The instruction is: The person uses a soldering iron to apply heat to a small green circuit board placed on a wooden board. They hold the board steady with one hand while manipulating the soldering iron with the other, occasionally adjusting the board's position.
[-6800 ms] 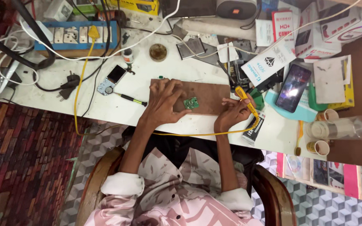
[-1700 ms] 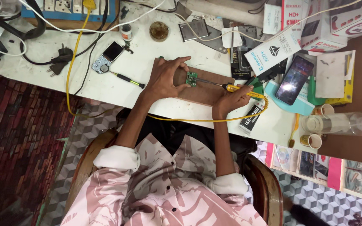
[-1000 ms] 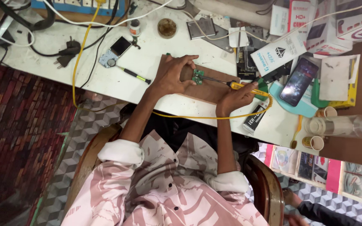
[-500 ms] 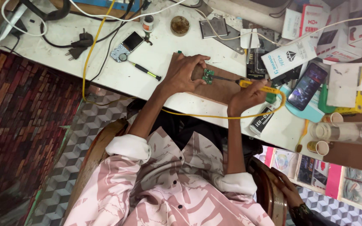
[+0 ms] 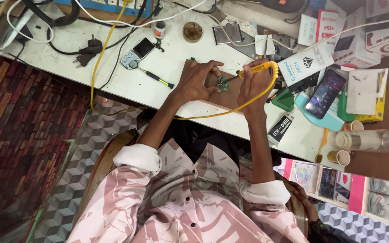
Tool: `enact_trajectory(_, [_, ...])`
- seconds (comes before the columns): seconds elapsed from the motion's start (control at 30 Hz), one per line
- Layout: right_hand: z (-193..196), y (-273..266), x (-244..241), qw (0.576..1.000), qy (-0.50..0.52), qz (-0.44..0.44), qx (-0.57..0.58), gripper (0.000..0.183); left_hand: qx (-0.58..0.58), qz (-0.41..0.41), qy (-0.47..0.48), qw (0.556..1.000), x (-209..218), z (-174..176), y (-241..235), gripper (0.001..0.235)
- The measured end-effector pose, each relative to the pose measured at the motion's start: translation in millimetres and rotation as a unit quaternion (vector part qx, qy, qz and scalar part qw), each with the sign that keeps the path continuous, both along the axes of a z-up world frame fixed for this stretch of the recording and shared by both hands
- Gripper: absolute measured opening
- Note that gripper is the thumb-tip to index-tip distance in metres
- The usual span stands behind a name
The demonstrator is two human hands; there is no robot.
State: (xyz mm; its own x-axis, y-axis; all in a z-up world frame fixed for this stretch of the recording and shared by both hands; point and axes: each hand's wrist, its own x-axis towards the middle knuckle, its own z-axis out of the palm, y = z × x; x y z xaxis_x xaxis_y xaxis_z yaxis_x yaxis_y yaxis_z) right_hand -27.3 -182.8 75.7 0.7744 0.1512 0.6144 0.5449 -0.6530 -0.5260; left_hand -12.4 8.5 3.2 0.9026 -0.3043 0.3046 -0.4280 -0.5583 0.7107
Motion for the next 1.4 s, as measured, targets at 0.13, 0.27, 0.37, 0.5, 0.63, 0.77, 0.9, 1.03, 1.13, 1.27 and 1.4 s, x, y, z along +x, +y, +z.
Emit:
enact_trajectory(0.13, [8,1,-10,0.999,0.034,0.0,0.011,0.021,-0.009,-0.005,-0.02,1.0,2,-2,0,0.076])
enact_trajectory(0.27, [4,-2,-13,0.995,0.088,-0.051,-0.019,0.026,-0.021,-0.011,-0.027,0.999,4,-7,1,0.077])
enact_trajectory(0.37, [0,-5,-11,0.987,0.096,-0.105,-0.077,0.027,-0.04,-0.029,-0.041,0.998,4,-11,0,0.078])
enact_trajectory(0.5, [-1,-3,-12,0.996,-0.02,-0.071,-0.053,0.021,-0.032,-0.033,-0.026,0.999,5,-11,1,0.078])
enact_trajectory(0.63, [4,-2,-13,0.999,-0.016,-0.046,-0.02,0.029,-0.048,-0.052,-0.033,0.997,3,-13,3,0.079])
enact_trajectory(0.77, [6,3,-9,0.996,0.008,-0.079,-0.027,0.036,-0.05,-0.044,-0.019,0.998,3,-19,3,0.075])
enact_trajectory(0.9, [4,6,-10,0.996,0.01,-0.089,-0.016,0.037,-0.048,-0.047,-0.039,0.997,6,-24,2,0.08])
enact_trajectory(1.03, [5,7,-14,0.995,-0.031,-0.084,-0.042,0.033,-0.042,-0.043,-0.033,0.998,6,-23,1,0.082])
enact_trajectory(1.13, [1,13,-21,0.996,-0.007,-0.09,0.008,0.028,-0.044,-0.04,-0.028,0.998,8,-19,4,0.082])
enact_trajectory(1.27, [-14,19,-23,0.988,0.017,-0.147,0.046,0.027,-0.047,-0.039,-0.035,0.998,5,-21,2,0.079])
enact_trajectory(1.4, [-21,25,-26,0.987,-0.042,-0.143,0.06,0.019,-0.026,-0.026,-0.041,0.998,4,-15,5,0.079])
